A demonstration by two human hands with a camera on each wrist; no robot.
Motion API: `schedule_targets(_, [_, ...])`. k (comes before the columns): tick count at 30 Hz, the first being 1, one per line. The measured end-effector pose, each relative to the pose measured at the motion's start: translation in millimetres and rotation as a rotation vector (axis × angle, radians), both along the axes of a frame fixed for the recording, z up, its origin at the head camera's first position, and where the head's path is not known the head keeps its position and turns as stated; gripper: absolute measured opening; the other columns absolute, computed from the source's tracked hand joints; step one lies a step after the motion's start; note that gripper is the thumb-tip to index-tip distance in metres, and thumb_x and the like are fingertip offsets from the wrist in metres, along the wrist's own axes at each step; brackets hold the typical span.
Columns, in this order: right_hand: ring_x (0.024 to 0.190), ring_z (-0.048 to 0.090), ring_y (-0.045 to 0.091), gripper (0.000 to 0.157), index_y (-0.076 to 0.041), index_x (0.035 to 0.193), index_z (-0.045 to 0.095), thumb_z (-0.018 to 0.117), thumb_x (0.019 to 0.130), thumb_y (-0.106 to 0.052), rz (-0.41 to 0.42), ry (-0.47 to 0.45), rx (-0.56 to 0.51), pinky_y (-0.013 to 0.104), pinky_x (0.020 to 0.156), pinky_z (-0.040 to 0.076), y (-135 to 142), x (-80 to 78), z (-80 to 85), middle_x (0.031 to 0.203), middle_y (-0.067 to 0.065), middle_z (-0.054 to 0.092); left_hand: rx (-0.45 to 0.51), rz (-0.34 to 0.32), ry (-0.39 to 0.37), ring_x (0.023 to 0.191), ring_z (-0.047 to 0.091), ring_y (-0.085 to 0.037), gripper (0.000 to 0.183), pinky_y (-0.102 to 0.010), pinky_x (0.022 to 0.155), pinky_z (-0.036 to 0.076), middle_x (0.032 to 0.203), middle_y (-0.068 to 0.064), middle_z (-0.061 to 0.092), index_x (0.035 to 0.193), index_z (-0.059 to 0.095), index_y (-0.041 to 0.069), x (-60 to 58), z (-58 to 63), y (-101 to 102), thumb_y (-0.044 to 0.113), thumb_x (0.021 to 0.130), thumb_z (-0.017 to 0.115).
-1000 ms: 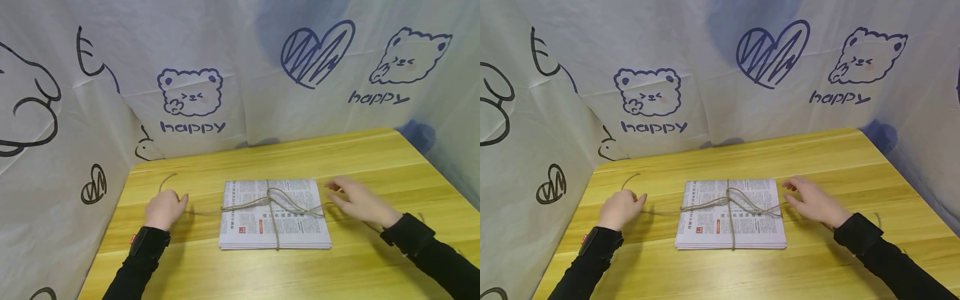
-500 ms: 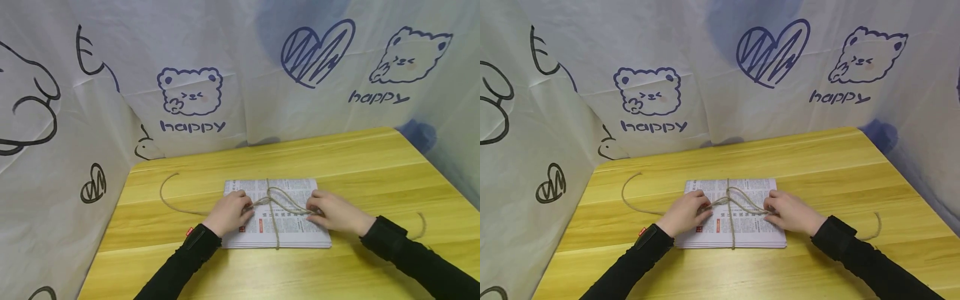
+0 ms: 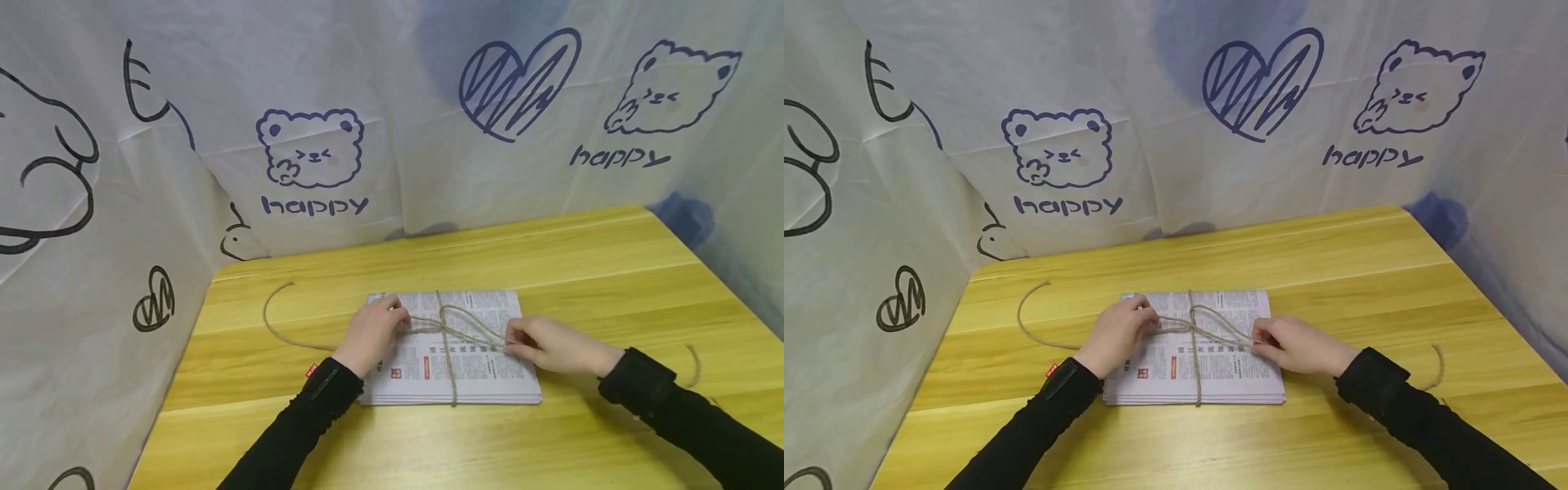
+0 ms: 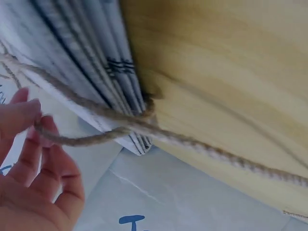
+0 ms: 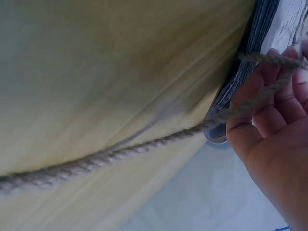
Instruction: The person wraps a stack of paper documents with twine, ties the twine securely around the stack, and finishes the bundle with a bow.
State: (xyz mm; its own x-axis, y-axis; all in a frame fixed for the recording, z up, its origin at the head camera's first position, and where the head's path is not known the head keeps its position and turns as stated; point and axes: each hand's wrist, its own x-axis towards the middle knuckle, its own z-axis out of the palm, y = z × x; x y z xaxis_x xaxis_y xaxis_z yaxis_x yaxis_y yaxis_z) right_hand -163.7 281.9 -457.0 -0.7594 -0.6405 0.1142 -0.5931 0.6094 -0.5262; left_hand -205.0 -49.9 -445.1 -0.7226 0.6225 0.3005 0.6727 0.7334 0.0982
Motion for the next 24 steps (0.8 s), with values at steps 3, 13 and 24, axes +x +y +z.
schedule_targets(3, [0.059,0.041,0.004,0.018,-0.018,0.091,0.053,0.07,0.086,-0.018,-0.007,-0.02,0.025,0.02,0.055,0.036,0.4,0.5,0.4,0.068,-0.01,0.045,-0.04,0.003,-0.02,0.084,0.055,-0.018,0.01,-0.036,0.071,0.048,0.097,0.001,0.057,0.094,0.069,0.019,1.7,-2.6,-2.3,0.027,0.09,0.065])
schedule_targets(13, [0.077,0.053,0.012,0.023,-0.012,0.103,0.057,0.067,0.085,-0.002,-0.081,-0.014,-0.002,0.029,0.067,0.049,5.8,1.7,4.1,0.089,-0.003,0.057,-0.065,-0.066,-0.094,0.119,0.04,-0.027,0.017,-0.05,0.097,0.036,0.127,-0.004,0.048,0.079,0.059,0.023,14.1,-0.9,-11.4,0.03,0.094,0.056])
schedule_targets(24, [0.059,0.046,0.006,0.012,-0.013,0.094,0.059,0.066,0.087,-0.007,-0.051,-0.083,-0.145,0.022,0.052,0.041,18.4,0.3,20.7,0.073,-0.003,0.057,0.154,-0.12,-0.241,0.064,0.046,-0.007,0.02,-0.025,0.06,0.04,0.074,0.01,0.051,0.079,0.06,0.022,27.4,7.8,-17.5,0.029,0.097,0.054])
